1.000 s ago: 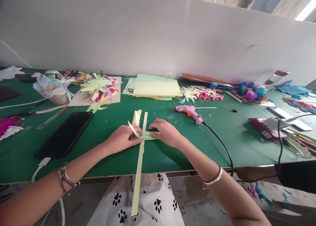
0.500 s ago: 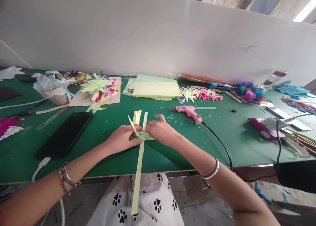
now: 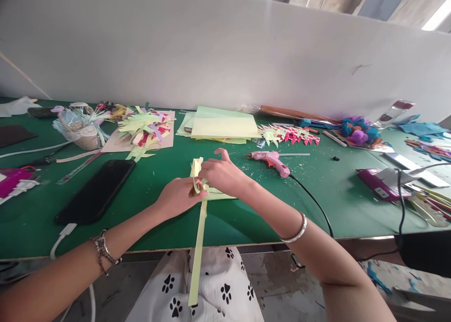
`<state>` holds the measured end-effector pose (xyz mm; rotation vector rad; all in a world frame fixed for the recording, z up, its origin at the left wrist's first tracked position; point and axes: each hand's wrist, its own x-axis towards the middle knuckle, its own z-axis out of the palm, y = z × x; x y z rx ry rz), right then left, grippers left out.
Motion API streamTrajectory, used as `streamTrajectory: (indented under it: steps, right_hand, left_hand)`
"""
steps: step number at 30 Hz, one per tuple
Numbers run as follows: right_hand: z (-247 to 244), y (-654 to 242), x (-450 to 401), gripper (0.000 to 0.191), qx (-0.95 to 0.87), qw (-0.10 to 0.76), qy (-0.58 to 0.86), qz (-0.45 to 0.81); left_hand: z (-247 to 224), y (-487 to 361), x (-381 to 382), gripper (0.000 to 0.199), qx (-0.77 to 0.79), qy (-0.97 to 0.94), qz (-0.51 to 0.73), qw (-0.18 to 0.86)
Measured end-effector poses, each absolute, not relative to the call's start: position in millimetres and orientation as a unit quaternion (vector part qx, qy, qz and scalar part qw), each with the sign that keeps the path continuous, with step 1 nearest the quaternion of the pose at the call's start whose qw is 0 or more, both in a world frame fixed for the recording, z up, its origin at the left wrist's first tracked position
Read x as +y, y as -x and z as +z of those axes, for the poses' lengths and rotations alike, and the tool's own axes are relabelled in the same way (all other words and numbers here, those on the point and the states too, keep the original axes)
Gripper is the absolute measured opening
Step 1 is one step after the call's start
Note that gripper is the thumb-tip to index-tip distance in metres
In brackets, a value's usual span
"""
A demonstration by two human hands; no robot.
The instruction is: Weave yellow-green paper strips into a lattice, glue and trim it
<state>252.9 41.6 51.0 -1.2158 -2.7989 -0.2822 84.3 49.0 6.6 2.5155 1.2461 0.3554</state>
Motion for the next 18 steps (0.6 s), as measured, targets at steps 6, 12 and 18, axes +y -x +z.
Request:
streamTrajectory:
  steps: [6, 12, 18]
  right_hand:
    - [53.0, -244.3, 43.4, 0.022, -0.894, 0.029, 0.444, -0.059]
    - [47.9, -268.1, 32.9, 0.010, -0.843, 0.150, 0.515, 0.040]
    - [22.9, -286.9, 14.4, 0.020, -0.862, 0.132, 0.464, 0.153]
  left_hand:
    - [7.9, -90.9, 47.3, 0.038, 0.458, -0.877, 0.118, 0.085]
    - [6.6, -87.9, 48.8, 0.036, 0.451, -0.876, 0.133, 0.102]
    - [4.4, -87.6, 53.4, 0.043, 0.476, -0.862, 0.135, 0.112]
